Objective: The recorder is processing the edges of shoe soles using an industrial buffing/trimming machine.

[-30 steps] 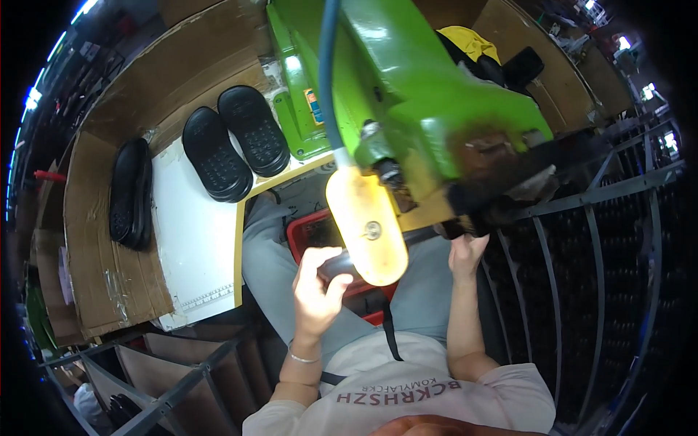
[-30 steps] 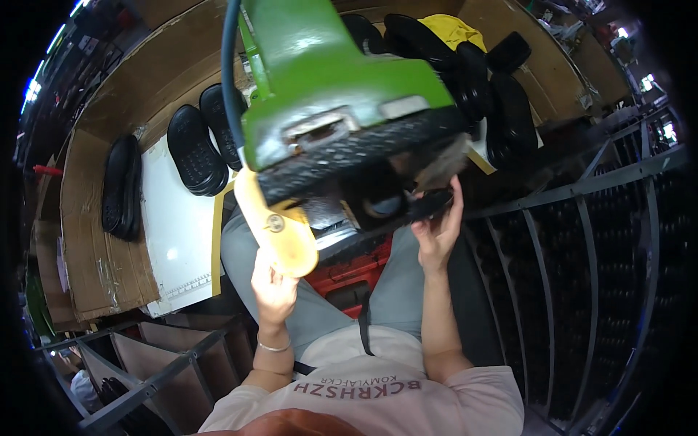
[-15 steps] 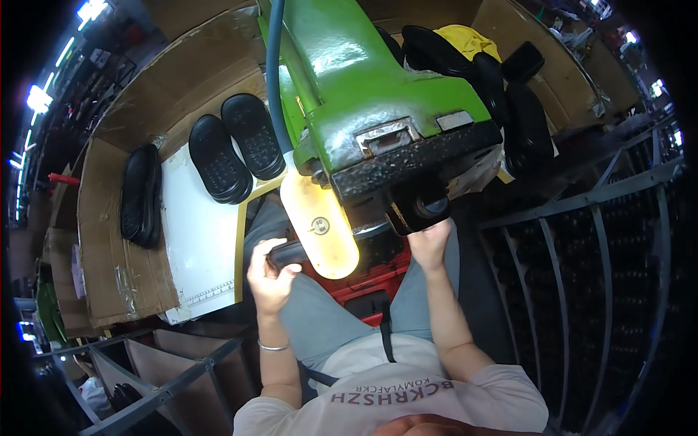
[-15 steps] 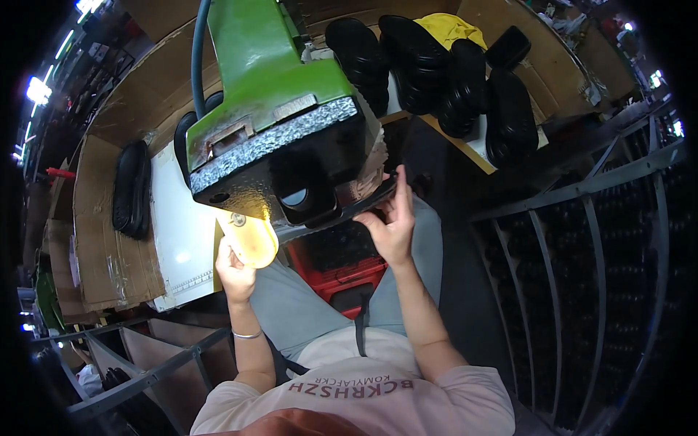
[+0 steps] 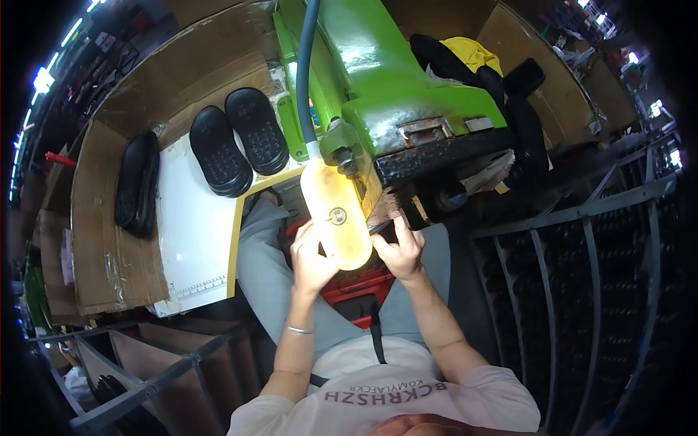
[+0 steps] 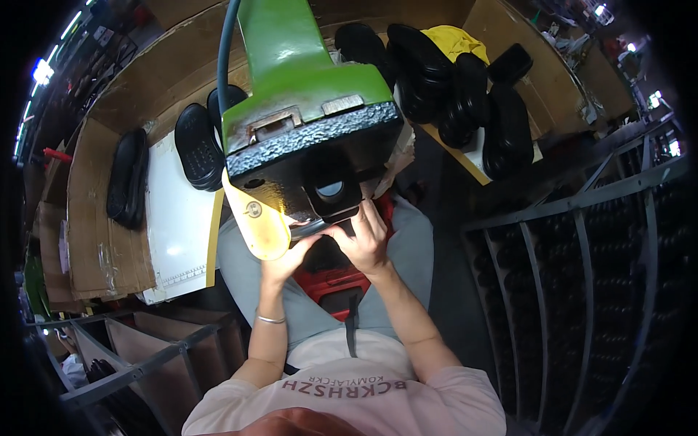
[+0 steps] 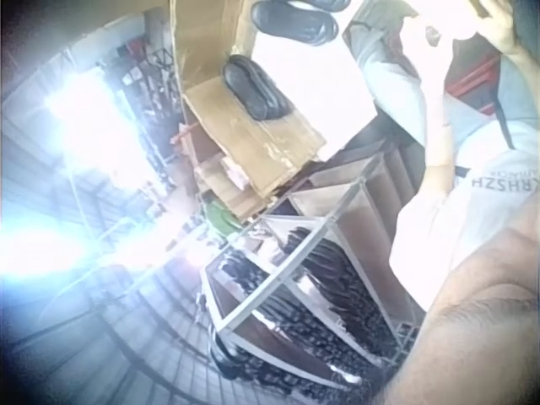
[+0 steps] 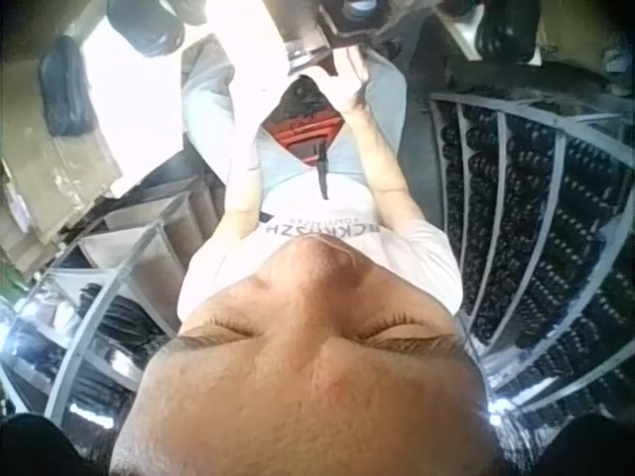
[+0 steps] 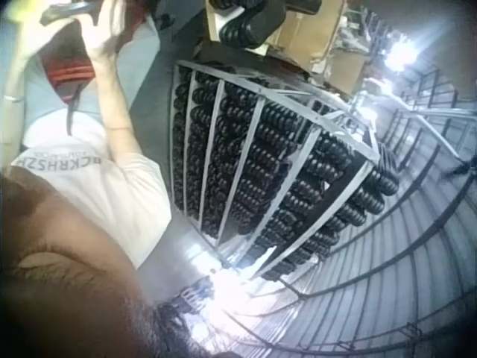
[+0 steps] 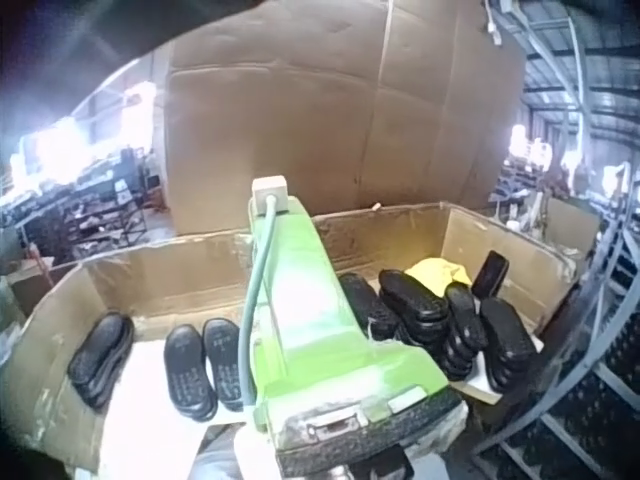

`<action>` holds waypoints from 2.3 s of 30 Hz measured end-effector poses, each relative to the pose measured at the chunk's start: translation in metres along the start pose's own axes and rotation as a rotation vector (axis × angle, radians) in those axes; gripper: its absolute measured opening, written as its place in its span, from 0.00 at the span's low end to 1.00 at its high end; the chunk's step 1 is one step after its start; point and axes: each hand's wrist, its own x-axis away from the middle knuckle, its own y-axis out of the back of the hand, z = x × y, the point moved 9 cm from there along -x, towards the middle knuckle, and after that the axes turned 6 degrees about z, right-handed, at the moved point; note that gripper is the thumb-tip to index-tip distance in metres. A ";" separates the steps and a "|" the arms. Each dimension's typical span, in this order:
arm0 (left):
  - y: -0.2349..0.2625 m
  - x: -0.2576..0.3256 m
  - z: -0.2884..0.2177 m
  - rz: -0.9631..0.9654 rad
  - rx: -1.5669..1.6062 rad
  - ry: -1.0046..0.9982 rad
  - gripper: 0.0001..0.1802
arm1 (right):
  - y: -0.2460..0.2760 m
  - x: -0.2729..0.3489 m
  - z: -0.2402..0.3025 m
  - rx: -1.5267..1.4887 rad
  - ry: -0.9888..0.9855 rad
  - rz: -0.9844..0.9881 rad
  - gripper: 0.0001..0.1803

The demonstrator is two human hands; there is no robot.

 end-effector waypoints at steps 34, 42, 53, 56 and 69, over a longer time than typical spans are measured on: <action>0.046 0.002 -0.036 -0.253 0.684 -0.025 0.16 | 0.067 0.014 -0.094 -0.508 -0.528 -0.079 0.39; 0.088 0.030 0.013 -0.187 0.710 0.009 0.19 | 0.023 0.025 -0.058 -0.505 -0.345 -0.021 0.39; 0.019 -0.005 -0.055 -0.207 0.591 -0.046 0.26 | 0.020 0.055 -0.151 -1.073 -0.594 -0.131 0.36; -0.011 -0.001 -0.053 -0.297 0.254 -0.104 0.31 | 0.004 0.065 -0.176 -1.224 -0.711 -0.146 0.41; -0.047 0.011 -0.034 -0.282 -0.205 -0.040 0.47 | 0.024 0.057 -0.196 -1.145 -0.740 -0.289 0.43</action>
